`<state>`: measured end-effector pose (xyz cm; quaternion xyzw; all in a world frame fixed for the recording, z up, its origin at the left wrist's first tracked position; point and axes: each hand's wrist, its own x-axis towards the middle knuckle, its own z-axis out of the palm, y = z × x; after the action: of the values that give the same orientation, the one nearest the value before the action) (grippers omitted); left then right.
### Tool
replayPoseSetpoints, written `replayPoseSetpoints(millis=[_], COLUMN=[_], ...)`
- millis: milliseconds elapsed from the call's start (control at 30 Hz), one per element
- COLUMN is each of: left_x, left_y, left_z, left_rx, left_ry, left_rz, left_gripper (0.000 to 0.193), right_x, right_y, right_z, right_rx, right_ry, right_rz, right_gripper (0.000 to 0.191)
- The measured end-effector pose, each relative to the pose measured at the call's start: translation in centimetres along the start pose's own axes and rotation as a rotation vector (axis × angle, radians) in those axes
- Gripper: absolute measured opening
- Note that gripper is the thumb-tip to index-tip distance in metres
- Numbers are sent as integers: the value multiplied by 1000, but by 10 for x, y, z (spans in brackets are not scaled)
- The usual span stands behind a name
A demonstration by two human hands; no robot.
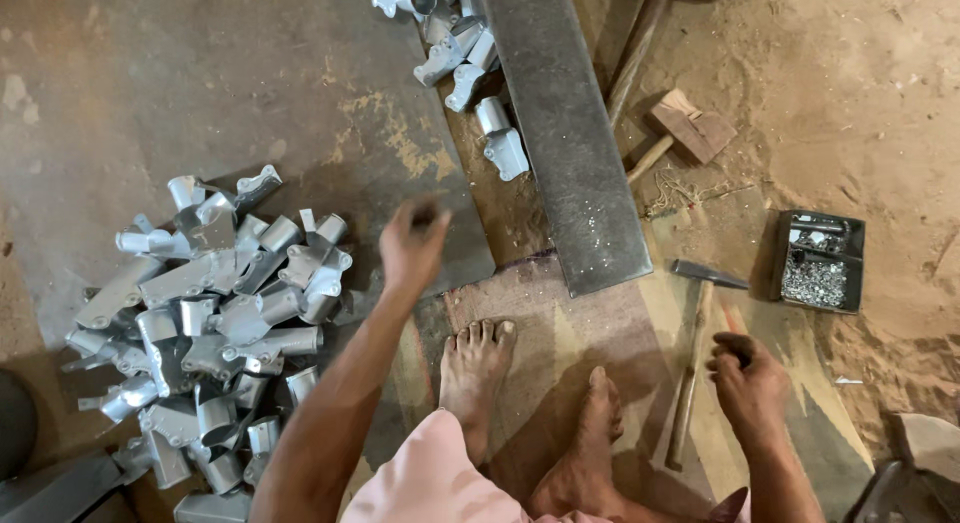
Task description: The person sits on the floor of a casting workshop and uses a small hammer to knock sprues and flash off aluminum cast parts one at a time, then tears off remaining thin flash by hand and sorts the finished castings into piles on the floor.
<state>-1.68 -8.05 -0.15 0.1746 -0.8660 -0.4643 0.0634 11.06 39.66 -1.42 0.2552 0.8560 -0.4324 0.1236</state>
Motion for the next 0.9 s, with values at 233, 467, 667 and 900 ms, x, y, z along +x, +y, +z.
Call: replayPoseSetpoints(millis=[233,467,667,900], left_x=[137,73,-23,1], left_y=[57,37,-7,-69], left_z=[71,37,-6,-10], left_rx=[522,564,376,245], left_ry=[-125,-230,-269,-355], left_rz=[419,190,-45,-261], left_gripper=[27,23,42,86], right_x=[6,-10,-22,-19], right_y=[-14,-43,-68,-101], right_z=[10,18,37,51], right_rx=[620,698,535,415], right_ry=[-227,-267,-279,-336], right_rz=[393,415,325,-39], right_gripper=[29,25,28,23])
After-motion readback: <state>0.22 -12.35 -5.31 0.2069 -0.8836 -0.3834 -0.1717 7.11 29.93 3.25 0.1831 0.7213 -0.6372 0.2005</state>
